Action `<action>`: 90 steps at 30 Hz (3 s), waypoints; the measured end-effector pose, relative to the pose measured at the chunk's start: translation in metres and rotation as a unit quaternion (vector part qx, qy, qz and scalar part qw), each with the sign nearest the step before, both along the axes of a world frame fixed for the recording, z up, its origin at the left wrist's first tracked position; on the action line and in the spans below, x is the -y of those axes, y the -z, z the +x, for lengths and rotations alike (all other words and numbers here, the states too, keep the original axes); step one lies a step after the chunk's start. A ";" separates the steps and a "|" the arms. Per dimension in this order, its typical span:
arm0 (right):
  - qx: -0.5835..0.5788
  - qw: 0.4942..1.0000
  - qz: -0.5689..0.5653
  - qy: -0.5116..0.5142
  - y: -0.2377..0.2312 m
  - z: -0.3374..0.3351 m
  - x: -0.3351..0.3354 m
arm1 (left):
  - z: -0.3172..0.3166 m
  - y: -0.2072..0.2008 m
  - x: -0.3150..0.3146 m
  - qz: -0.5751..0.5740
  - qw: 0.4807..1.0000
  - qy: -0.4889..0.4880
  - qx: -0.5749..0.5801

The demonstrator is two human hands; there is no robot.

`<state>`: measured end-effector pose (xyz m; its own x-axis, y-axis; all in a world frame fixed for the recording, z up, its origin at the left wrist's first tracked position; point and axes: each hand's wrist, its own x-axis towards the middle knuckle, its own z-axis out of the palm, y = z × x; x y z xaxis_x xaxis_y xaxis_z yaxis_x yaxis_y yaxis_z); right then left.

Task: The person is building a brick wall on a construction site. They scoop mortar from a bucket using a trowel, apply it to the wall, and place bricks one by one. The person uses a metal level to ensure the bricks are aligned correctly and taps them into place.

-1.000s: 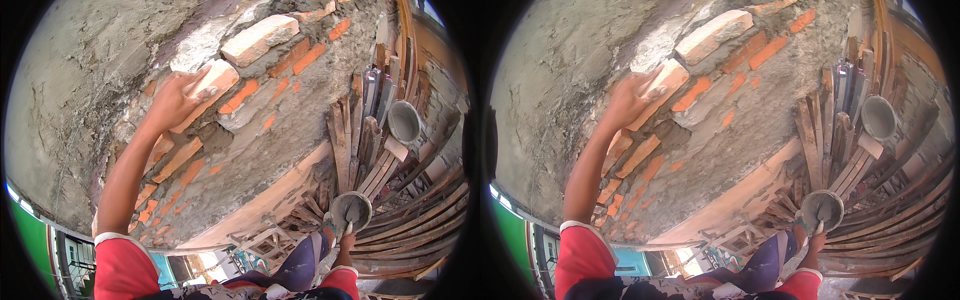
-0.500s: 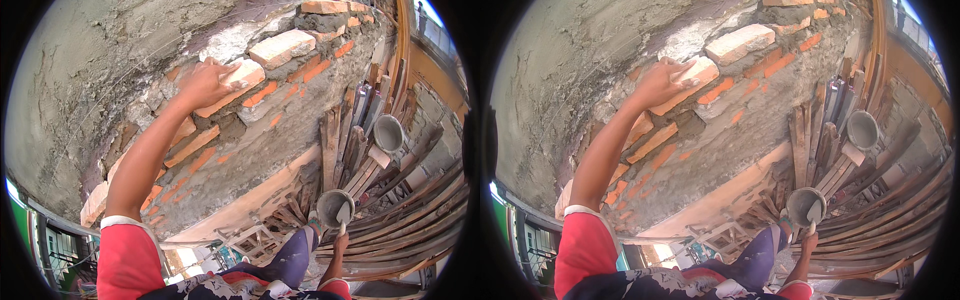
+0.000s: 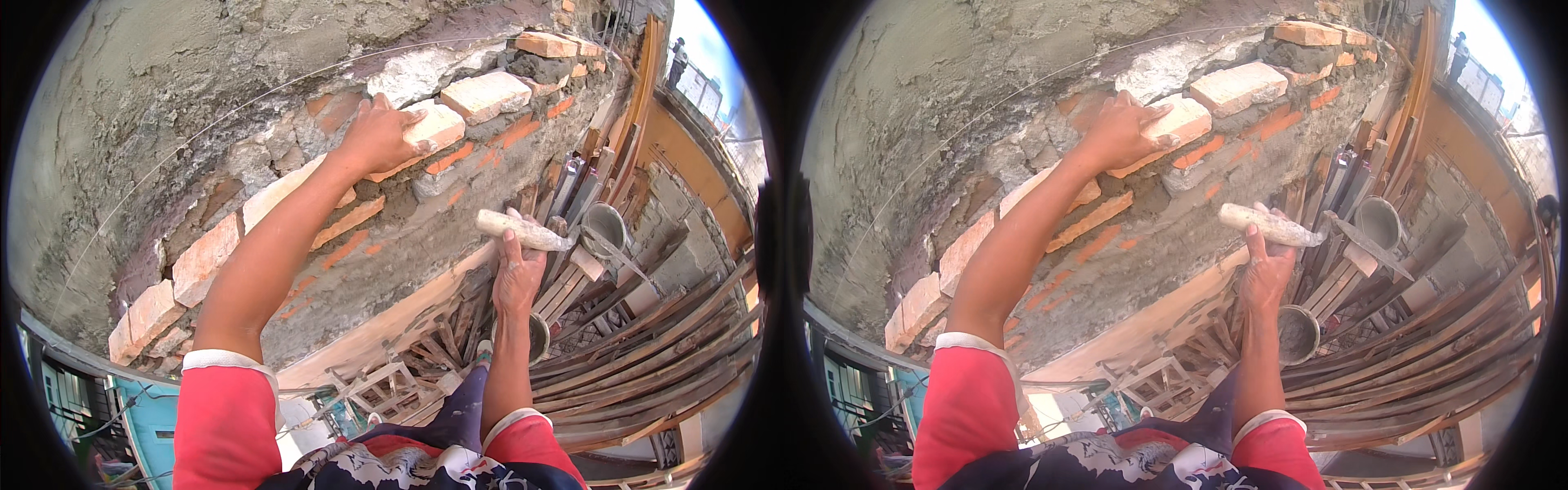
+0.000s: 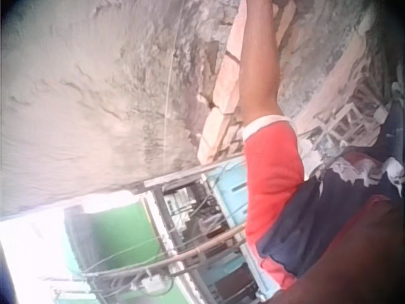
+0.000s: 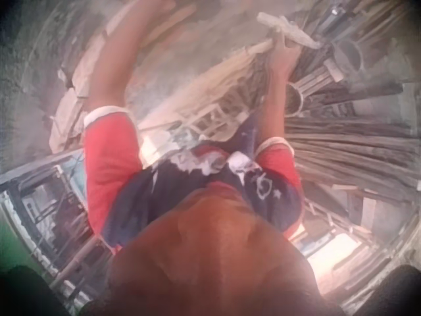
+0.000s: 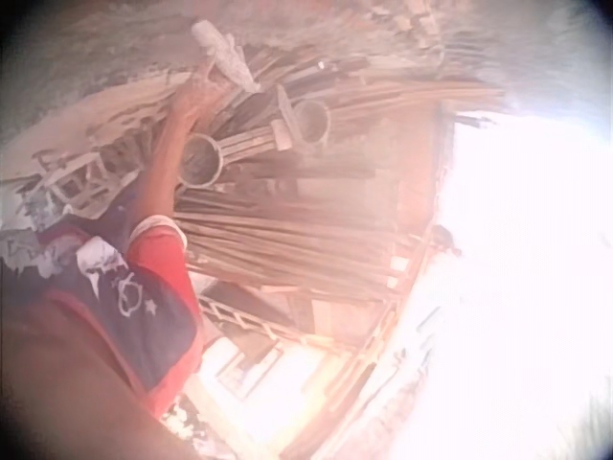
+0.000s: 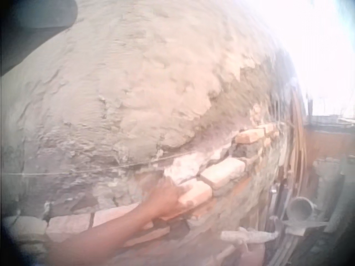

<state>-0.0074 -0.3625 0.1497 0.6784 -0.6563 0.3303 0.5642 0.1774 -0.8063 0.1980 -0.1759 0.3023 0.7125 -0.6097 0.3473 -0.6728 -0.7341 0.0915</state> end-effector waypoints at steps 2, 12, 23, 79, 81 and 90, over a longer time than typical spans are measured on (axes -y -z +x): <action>0.084 0.994 -0.015 0.063 -0.043 0.043 -0.009 | -0.002 0.000 0.002 -0.013 1.000 -0.001 -0.006; 0.061 0.998 -0.029 0.019 -0.052 0.114 -0.010 | -0.005 -0.001 0.003 -0.031 0.999 -0.013 -0.024; -0.175 0.954 -0.207 0.126 0.009 0.060 0.063 | -0.011 -0.014 0.039 -0.028 0.991 0.043 0.125; -0.530 0.780 -0.199 0.269 0.269 -0.122 0.249 | -0.225 0.383 -0.078 -0.258 0.858 -0.096 -0.433; -0.578 0.741 -0.173 0.294 0.363 -0.172 0.260 | -0.235 0.390 -0.101 -0.195 0.871 -0.116 -0.435; -0.542 0.788 0.025 0.290 0.573 -0.218 0.268 | -0.278 0.428 -0.196 -0.024 0.810 -0.316 -0.494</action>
<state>-0.2255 -0.6307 -0.4237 0.1247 -0.9540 -0.2726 -0.4546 0.1893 -0.8703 -0.0805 0.0198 -0.1262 0.8216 -0.0170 -0.5698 0.2554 -0.8827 0.3946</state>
